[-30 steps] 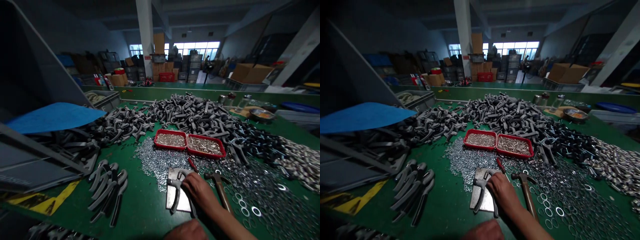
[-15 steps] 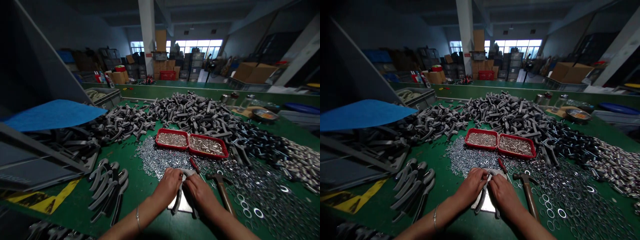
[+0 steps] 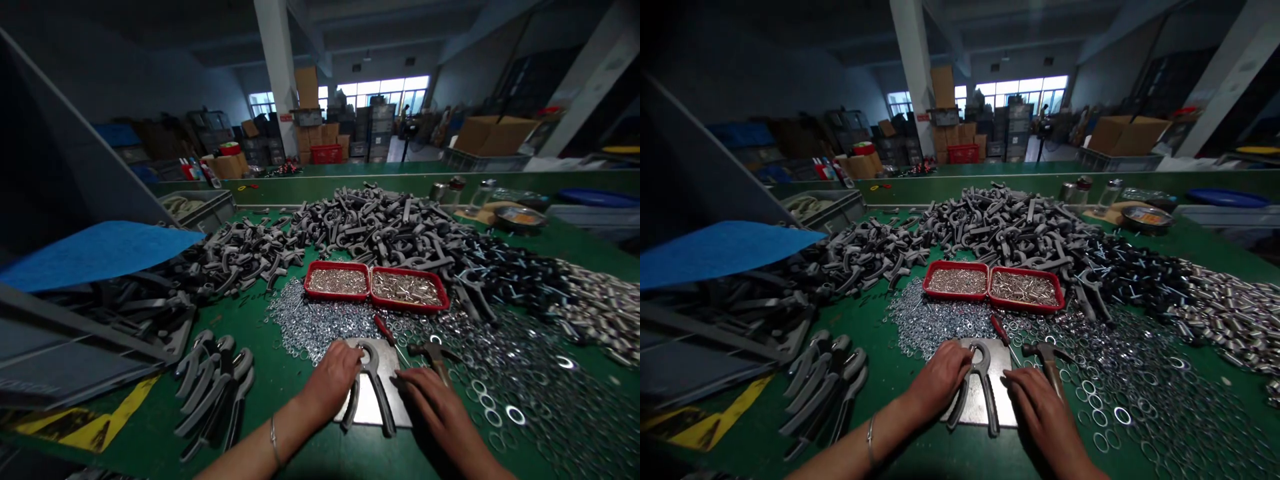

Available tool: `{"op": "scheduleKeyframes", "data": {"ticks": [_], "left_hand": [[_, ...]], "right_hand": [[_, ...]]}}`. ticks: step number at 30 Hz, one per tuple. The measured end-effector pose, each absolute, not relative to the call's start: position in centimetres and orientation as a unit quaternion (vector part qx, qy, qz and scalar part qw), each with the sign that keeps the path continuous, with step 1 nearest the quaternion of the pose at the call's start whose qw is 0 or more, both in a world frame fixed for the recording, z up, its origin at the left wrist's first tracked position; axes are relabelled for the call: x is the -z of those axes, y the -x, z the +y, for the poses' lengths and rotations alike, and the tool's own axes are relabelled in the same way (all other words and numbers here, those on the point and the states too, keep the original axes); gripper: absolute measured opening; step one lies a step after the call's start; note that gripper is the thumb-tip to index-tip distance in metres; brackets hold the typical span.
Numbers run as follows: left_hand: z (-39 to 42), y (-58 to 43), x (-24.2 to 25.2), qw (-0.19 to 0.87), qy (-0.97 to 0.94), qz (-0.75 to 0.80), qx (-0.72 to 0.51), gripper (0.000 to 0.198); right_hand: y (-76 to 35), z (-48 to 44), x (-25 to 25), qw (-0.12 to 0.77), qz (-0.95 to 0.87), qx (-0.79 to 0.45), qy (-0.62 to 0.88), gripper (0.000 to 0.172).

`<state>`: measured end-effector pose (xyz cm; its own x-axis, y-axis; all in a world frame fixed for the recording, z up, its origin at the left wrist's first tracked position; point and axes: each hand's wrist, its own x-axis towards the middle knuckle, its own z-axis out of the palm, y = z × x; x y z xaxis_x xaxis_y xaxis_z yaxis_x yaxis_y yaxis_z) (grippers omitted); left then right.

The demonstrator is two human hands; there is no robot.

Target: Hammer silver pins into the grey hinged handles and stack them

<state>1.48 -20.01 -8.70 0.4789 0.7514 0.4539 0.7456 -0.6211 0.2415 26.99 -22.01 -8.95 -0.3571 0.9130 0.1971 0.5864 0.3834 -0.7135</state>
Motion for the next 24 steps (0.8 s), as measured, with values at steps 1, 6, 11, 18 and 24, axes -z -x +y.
{"op": "scheduleKeyframes", "data": {"ticks": [1, 6, 11, 18, 24], "left_hand": [[-19.9, -1.5, 8.5, -0.004, -0.867, 0.423, -0.264, 0.013], [-20.4, -1.3, 7.8, -0.018, -0.909, 0.371, -0.191, 0.023], [-22.5, -0.1, 7.2, 0.094, -0.902, 0.362, -0.215, 0.026], [-13.3, 1.2, 2.0, 0.079, -0.812, 0.557, -0.158, 0.024], [-3.3, 3.4, 0.2, 0.026, -0.763, 0.644, -0.055, 0.028]], "right_hand": [[-27.4, -22.4, 9.1, 0.300, -0.771, -0.277, 0.488, 0.025], [-29.0, -24.2, 8.9, 0.290, -0.758, -0.270, 0.518, 0.028], [-31.6, -25.8, 9.0, 0.255, -0.753, -0.155, 0.587, 0.035], [-32.9, -25.2, 9.8, 0.220, -0.707, -0.174, 0.649, 0.056], [-33.0, -23.3, 5.2, 0.267, -0.630, -0.333, 0.649, 0.057]]}}
